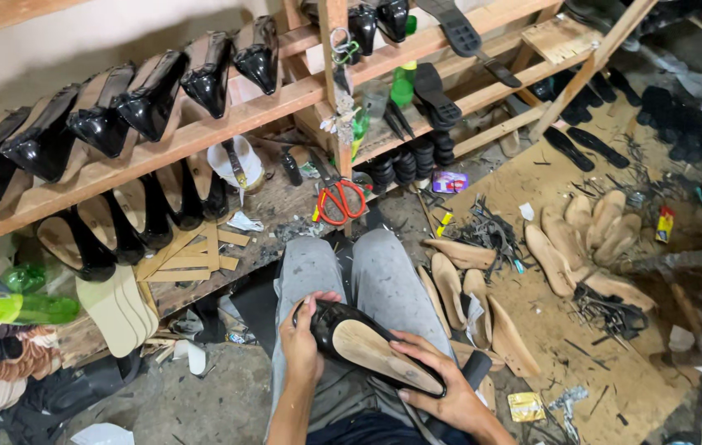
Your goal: The person attaches a new sole to a high-heeled shoe using a wooden shoe last and a curved metal tool. They press the sole onto the shoe, then use the tool to hammer and secure the sole along the edges. The process is repeated for a second shoe.
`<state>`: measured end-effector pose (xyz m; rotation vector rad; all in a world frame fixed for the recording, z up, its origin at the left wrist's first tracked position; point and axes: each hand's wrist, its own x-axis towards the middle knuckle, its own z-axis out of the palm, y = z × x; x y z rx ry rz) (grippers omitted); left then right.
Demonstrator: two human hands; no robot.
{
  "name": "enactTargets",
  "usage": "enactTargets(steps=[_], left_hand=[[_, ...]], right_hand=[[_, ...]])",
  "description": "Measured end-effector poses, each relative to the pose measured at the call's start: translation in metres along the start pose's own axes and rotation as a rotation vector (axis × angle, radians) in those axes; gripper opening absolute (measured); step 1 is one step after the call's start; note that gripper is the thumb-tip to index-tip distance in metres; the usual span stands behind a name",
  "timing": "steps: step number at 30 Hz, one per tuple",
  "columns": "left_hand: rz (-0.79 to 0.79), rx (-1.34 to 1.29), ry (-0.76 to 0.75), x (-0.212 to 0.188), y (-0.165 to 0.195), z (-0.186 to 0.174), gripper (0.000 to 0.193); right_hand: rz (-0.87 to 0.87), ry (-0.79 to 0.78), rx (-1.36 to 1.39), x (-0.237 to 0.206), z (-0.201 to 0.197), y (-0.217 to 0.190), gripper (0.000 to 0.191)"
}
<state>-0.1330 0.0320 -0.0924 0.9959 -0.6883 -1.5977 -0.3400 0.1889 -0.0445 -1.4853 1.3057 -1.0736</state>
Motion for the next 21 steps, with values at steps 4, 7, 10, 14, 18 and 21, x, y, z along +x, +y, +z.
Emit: enactTargets(steps=[4,7,10,14,18,21], left_hand=[[0.039,0.063,0.027,0.011,-0.001,0.003,0.028],[0.038,0.086,0.009,0.020,0.006,0.007,0.030],[-0.020,-0.014,-0.075,0.029,0.022,0.007,0.035],[-0.097,-0.232,-0.229,0.040,0.040,0.000,0.044],[-0.163,-0.287,-0.162,0.059,0.039,-0.010,0.044],[-0.183,-0.319,-0.143,0.076,0.033,-0.018,0.041]], right_hand=[[0.041,-0.013,-0.002,0.010,-0.006,0.010,0.071],[0.033,-0.007,0.041,0.018,-0.003,0.015,0.069],[0.036,0.032,0.103,0.027,0.002,0.016,0.068],[0.137,0.083,0.232,0.043,0.002,0.014,0.072],[0.051,0.020,0.172,0.071,-0.001,0.018,0.069],[0.028,-0.019,0.135,0.090,0.003,0.027,0.068]])
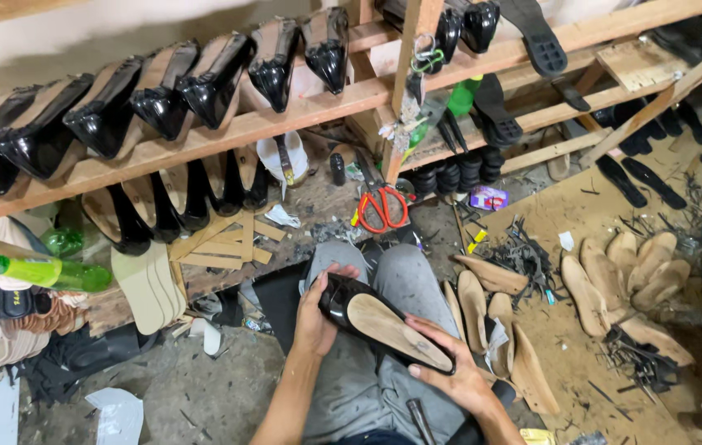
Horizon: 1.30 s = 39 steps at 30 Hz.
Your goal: The person attaches a new sole to a high-heeled shoe using a wooden shoe last and a curved metal tool. They press the sole onto the shoe, then use the tool to hammer and secure the sole along the edges. The process is repeated for a second shoe.
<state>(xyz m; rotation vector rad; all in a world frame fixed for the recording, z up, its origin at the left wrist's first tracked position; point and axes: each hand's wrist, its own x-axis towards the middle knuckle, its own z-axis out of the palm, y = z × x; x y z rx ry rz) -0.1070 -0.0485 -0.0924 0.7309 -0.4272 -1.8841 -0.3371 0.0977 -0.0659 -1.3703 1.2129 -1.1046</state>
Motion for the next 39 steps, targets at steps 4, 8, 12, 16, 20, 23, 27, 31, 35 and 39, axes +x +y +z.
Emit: enactTargets(steps=[4,8,12,16,20,23,27,31,35,39], left_hand=[[0.037,0.064,0.049,0.009,-0.002,-0.013,0.038],[0.159,0.161,0.121,0.017,-0.012,-0.012,0.038],[0.262,0.273,0.152,0.019,-0.017,-0.011,0.036],[0.301,0.322,0.142,0.016,-0.017,-0.012,0.036],[0.214,0.173,0.108,0.011,-0.008,-0.010,0.033],[0.066,0.046,0.067,0.008,0.004,-0.013,0.034],[0.057,-0.037,0.078,0.002,0.002,-0.018,0.036],[0.214,0.080,0.039,-0.004,-0.013,-0.024,0.034],[0.256,0.141,0.021,-0.014,-0.021,-0.026,0.035],[0.159,0.133,-0.031,-0.031,-0.017,-0.015,0.037]], right_hand=[[0.059,0.030,0.069,0.011,0.004,0.015,0.069],[0.084,0.032,0.079,0.014,0.000,0.027,0.072],[0.112,0.048,0.086,0.016,-0.006,0.032,0.075],[0.094,0.031,0.078,0.016,-0.006,0.028,0.073],[0.049,0.039,0.048,0.014,0.002,0.021,0.073],[0.013,0.038,-0.014,0.012,0.010,0.016,0.072],[-0.067,0.041,-0.066,0.008,0.017,0.006,0.070],[0.004,0.057,-0.069,-0.004,0.019,-0.014,0.070],[-0.010,0.012,-0.168,-0.024,0.017,-0.032,0.073],[0.033,0.019,-0.238,-0.053,0.024,-0.024,0.074]])
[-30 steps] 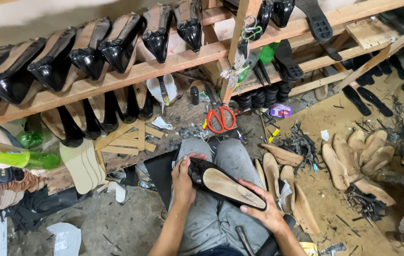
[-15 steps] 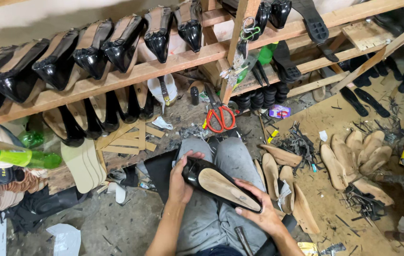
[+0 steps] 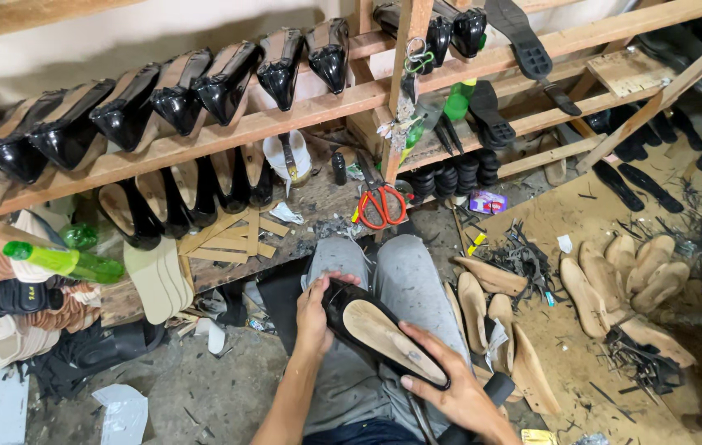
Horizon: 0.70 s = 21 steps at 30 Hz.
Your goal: The person attaches a new sole to a high-heeled shoe using a wooden shoe last and a curved metal tool. They press the sole onto the shoe, then use the tool to hammer and secure the sole along the edges. The process is repeated for a second shoe.
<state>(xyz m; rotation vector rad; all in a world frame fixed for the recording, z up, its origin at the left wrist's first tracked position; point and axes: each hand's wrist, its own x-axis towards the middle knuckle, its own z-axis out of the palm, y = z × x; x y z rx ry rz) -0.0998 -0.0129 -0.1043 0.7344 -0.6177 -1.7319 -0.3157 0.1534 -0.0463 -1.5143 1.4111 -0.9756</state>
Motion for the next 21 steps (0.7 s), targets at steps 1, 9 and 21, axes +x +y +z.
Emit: enactTargets(steps=[1,9,21], left_hand=[[-0.028,-0.005,-0.009,-0.004,0.004,0.003,0.039],[0.064,0.067,0.029,-0.043,0.018,0.013,0.048],[0.569,1.172,0.195,-0.071,0.006,0.002,0.036]], right_hand=[[0.036,0.005,0.010,-0.009,0.004,0.006,0.074],[0.273,0.357,1.192,-0.043,0.035,0.054,0.070],[0.212,0.500,1.066,0.020,-0.005,0.046,0.057]])
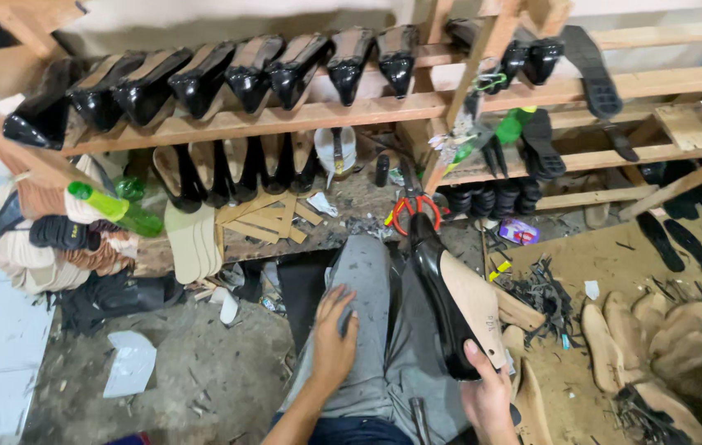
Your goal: The person attaches a new sole to a high-heeled shoe using a wooden shoe last and a curved metal tool. They press the sole onto the shoe, then use the tool to hammer and secure the sole along the edges. The process is repeated for a second shoe.
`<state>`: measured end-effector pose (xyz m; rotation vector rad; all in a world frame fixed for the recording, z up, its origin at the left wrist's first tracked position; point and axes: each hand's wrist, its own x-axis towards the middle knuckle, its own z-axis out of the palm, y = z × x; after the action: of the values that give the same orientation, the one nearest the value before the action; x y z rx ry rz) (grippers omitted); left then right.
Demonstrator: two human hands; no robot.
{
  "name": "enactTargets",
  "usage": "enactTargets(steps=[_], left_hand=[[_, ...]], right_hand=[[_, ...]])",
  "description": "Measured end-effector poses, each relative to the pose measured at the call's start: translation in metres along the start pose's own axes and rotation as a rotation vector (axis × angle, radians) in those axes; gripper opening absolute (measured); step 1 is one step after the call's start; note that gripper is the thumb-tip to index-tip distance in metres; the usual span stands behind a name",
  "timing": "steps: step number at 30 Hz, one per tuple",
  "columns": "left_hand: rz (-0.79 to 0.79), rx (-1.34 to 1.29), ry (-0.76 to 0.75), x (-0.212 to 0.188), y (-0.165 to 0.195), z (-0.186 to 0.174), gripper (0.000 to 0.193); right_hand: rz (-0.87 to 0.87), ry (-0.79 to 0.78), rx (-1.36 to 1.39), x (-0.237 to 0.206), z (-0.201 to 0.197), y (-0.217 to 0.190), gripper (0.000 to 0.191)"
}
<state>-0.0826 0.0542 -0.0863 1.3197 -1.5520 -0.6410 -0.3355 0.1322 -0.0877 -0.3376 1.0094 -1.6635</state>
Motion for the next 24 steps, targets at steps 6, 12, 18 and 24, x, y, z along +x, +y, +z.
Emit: enactTargets(steps=[6,12,18,24], left_hand=[[-0.504,-0.760,-0.214,0.023,0.001,0.005,0.059],[-0.524,-1.028,-0.093,0.030,0.016,0.017,0.097],[-0.623,-0.867,0.043,0.028,0.025,0.010,0.110],[-0.373,-0.831,-0.134,0.029,0.014,-0.001,0.105]], right_hand=[[-0.184,-0.090,-0.466,0.023,0.056,0.019,0.063],[-0.633,-0.498,-1.125,0.010,0.132,0.031,0.089],[-0.523,-0.610,-1.258,0.009,0.144,0.041,0.098],[-0.161,-0.338,-0.922,0.022,0.109,0.063,0.081]])
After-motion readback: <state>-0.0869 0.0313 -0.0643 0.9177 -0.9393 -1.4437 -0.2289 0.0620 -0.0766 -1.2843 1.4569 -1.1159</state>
